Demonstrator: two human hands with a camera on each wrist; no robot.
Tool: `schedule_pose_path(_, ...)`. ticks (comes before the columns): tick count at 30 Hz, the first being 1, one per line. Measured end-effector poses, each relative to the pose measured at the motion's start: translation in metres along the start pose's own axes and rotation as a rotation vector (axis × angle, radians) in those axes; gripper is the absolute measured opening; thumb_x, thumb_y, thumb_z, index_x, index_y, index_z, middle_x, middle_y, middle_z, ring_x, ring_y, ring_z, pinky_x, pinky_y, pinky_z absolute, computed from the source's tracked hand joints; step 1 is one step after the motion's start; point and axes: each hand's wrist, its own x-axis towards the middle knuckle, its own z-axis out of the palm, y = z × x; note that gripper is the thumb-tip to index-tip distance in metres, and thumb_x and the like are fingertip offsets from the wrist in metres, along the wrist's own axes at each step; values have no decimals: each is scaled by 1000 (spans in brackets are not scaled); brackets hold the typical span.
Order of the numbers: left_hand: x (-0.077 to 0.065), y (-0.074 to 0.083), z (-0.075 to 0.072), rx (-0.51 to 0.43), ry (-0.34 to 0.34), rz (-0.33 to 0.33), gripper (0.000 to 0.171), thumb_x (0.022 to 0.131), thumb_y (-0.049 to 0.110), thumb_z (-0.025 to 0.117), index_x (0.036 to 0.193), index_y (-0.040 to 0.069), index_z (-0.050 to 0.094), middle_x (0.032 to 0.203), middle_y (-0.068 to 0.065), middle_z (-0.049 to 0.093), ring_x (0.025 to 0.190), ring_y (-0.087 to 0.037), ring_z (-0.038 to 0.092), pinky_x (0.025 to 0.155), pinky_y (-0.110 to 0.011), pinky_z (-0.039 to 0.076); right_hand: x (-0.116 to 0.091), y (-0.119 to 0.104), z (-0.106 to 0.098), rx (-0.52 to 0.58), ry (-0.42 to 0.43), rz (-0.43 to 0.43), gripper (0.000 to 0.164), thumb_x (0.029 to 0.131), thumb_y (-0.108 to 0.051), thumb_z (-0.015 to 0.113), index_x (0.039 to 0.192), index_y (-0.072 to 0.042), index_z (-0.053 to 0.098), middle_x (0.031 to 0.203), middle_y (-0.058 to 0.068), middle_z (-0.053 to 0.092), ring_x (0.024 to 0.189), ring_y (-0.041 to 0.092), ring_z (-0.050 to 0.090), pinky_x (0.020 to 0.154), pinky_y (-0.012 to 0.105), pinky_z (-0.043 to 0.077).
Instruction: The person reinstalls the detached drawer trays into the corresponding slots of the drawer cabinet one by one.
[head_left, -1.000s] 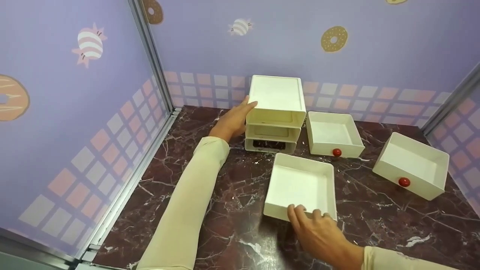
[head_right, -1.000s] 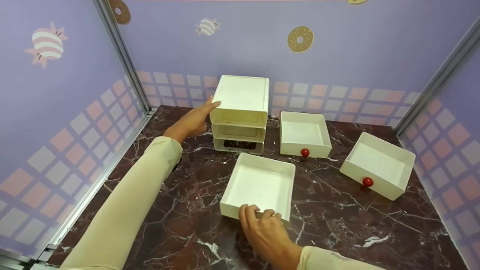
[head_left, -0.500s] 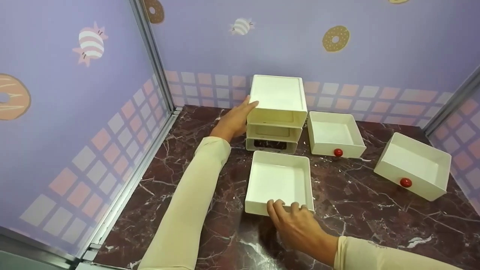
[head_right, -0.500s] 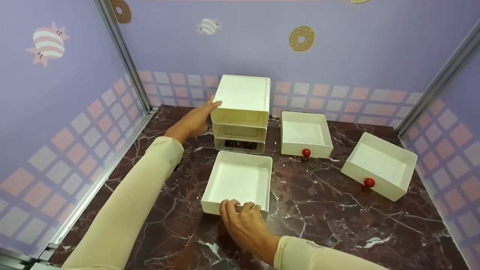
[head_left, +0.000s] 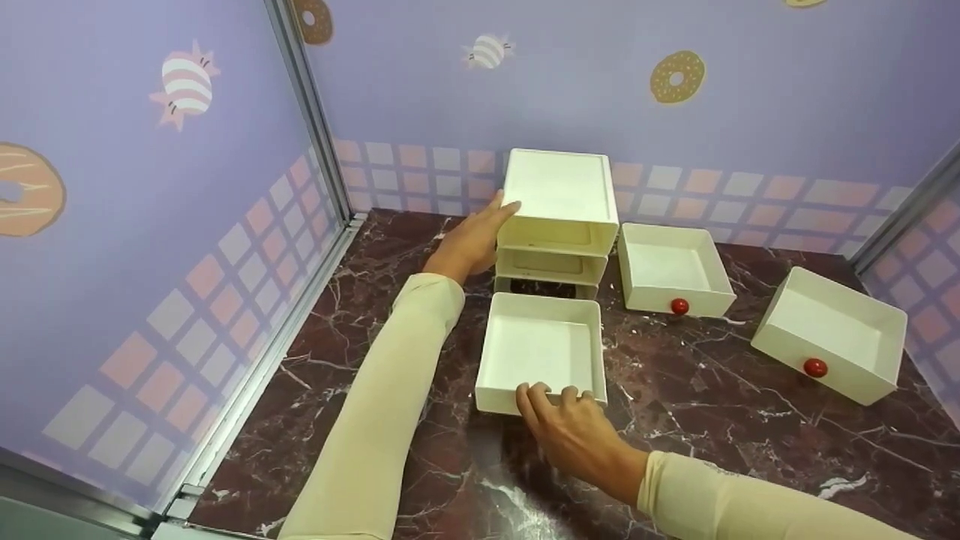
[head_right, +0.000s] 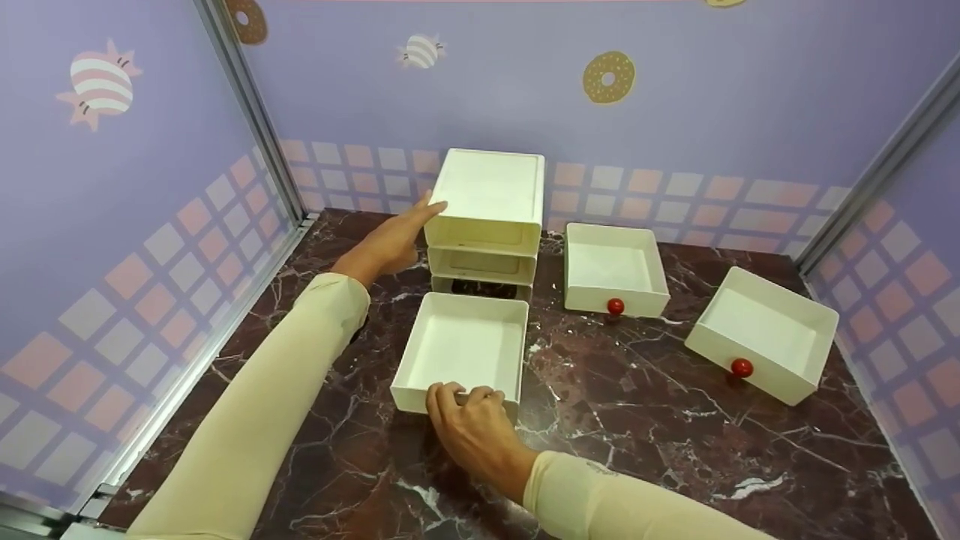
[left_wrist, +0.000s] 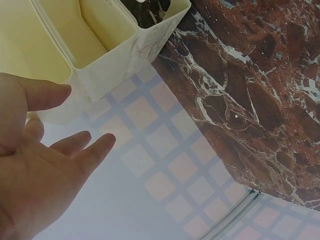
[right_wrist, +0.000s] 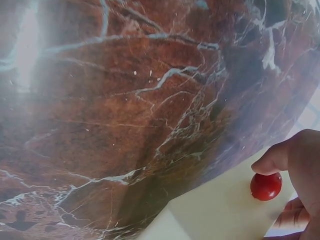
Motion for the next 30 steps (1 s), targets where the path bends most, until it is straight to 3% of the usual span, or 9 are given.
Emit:
schedule_pose_path(4,-1,-1,1,4,10,8,103,90,-15,54,163,46,13,172,12,-10,156,-46,15,103,-53,54,6,0,9,-23,28,9,58,77,-32,72,126,-5,57,100,6,57,53,21,51,36,28,38)
schedule_pose_path(7,-2,-1,2,5,26,16,101,91,-14,54,163,45,14,173,11,-9,155,-46,17,117,-60,40,10,0,14,-23,31,17,53,78,-28,70,123,-5,57,98,6,56,52,21,51,36,28,39)
schedule_pose_path(10,-2,-1,2,-1,30,20,98,92,-11,56,163,44,15,172,11,-9,155,-46,18,121,-62,31,13,2,18,-18,18,24,48,80,-23,67,123,-5,56,97,6,56,53,21,52,36,28,40)
schedule_pose_path(15,-2,-1,2,1,28,12,98,93,-9,58,163,45,14,172,14,-10,155,-45,18,121,-61,33,18,5,22,1,-10,41,42,85,-16,58,125,-4,56,98,6,57,52,21,52,35,27,39)
schedule_pose_path(21,-2,0,2,-11,27,3,104,89,-16,54,162,46,15,171,16,-11,156,-44,16,118,-60,38,22,7,31,-13,-18,46,47,81,-15,62,125,-3,56,98,7,57,52,21,52,35,28,41)
schedule_pose_path(27,-3,0,2,-13,27,4,103,89,-15,57,162,45,15,172,15,-9,156,-46,16,111,-56,47,24,8,38,-4,-7,53,47,79,-13,62,124,-3,56,98,7,58,52,21,52,35,28,41)
schedule_pose_path(30,-3,0,2,-6,29,7,100,91,-11,59,163,44,15,173,11,-7,155,-47,17,112,-58,46,25,9,42,-15,-11,55,46,80,-14,62,124,-3,56,99,7,58,52,21,52,35,27,40)
